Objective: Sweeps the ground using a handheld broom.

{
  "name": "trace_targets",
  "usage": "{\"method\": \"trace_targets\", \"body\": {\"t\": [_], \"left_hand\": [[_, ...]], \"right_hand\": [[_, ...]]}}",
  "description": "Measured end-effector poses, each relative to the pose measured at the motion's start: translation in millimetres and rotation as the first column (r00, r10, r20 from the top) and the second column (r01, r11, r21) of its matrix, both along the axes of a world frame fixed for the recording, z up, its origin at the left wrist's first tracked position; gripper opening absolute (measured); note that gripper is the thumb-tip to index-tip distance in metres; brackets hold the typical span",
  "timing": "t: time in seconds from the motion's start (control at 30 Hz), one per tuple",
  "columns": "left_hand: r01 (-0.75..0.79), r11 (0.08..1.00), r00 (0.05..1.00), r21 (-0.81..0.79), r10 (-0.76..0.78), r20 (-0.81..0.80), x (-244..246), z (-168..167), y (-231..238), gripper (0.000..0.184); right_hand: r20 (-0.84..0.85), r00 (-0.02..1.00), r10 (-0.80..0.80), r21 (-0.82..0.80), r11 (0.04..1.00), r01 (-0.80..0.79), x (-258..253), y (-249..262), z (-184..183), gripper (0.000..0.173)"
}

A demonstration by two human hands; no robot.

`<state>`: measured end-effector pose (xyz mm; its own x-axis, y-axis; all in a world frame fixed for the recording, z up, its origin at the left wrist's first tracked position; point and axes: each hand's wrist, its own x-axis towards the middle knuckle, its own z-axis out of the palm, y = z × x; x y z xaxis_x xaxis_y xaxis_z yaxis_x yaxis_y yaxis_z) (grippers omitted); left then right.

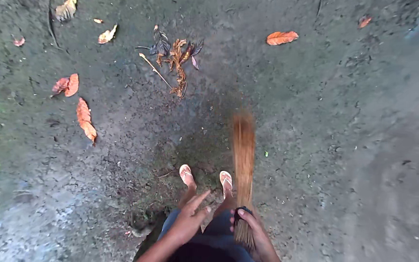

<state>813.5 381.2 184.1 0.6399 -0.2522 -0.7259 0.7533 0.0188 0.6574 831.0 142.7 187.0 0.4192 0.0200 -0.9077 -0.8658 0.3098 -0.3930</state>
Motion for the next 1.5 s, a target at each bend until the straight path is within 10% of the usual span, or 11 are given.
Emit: {"method": "trace_targets", "body": {"t": [0.13, 0.3, 0.47, 0.57, 0.67, 0.9, 1.0, 1.1, 1.27, 1.4, 1.5], "left_hand": [[-0.128, 0.985, 0.958, 0.115, 0.153, -0.243, -55.9, -30.0, 29.9, 0.052], [-0.281, 0.908, 0.847, 0.311, 0.387, -0.364, -110.2, -46.1, 60.8, 0.047], [-0.334, 0.873, 0.751, 0.355, 0.474, -0.459, -119.8, -38.7, 64.3, 0.045], [-0.374, 0.856, 0.719, 0.358, 0.511, -0.47, -131.4, -50.3, 61.3, 0.045], [-0.371, 0.855, 0.713, 0.364, 0.513, -0.478, -122.6, -52.9, 58.9, 0.044], [-0.382, 0.849, 0.729, 0.366, 0.52, -0.445, -94.9, -78.3, 59.5, 0.044], [-0.359, 0.838, 0.711, 0.41, 0.53, -0.462, -83.9, -82.0, 56.8, 0.043], [-0.344, 0.831, 0.685, 0.437, 0.541, -0.488, -74.7, -81.4, 45.6, 0.043], [-0.255, 0.867, 0.67, 0.429, 0.478, -0.568, -63.3, -91.3, 13.3, 0.044], [-0.258, 0.858, 0.659, 0.445, 0.493, -0.568, -30.5, -89.7, -4.9, 0.043], [-0.296, 0.833, 0.664, 0.467, 0.531, -0.526, 8.0, -83.3, -17.1, 0.044]], "right_hand": [[-0.144, 0.961, -0.237, 0.032, 0.969, 0.244, 14.3, 37.7, -40.5, 0.02], [-0.185, 0.978, 0.101, 0.428, 0.904, -0.013, 78.7, 148.1, -64.1, 0.017], [0.017, 0.848, 0.53, 0.479, 0.74, -0.472, 74.0, 143.9, -60.1, 0.088], [-0.076, 0.803, 0.591, 0.556, 0.694, -0.458, 49.5, 113.3, -33.7, 0.079], [-0.29, 0.837, 0.465, 0.595, 0.772, -0.223, 48.0, 80.2, -29.0, 0.021], [-0.134, 0.953, 0.271, 0.425, 0.885, -0.192, 109.2, 3.8, -64.4, 0.026], [-0.009, 0.966, 0.257, 0.286, 0.927, -0.244, 101.2, -30.3, -39.9, 0.08], [0.031, 0.999, 0.02, 0.185, 0.982, -0.025, 81.8, -76.1, -5.4, 0.093], [-0.039, 0.941, -0.336, -0.063, 0.941, 0.334, 57.0, -137.5, -7.9, 0.025], [-0.092, 0.73, -0.677, 0.001, 0.733, 0.68, 109.5, -164.7, -71.2, 0.027], [-0.152, 0.84, -0.52, 0.2, 0.817, 0.541, 158.9, -142.4, -70.5, 0.027]]}}
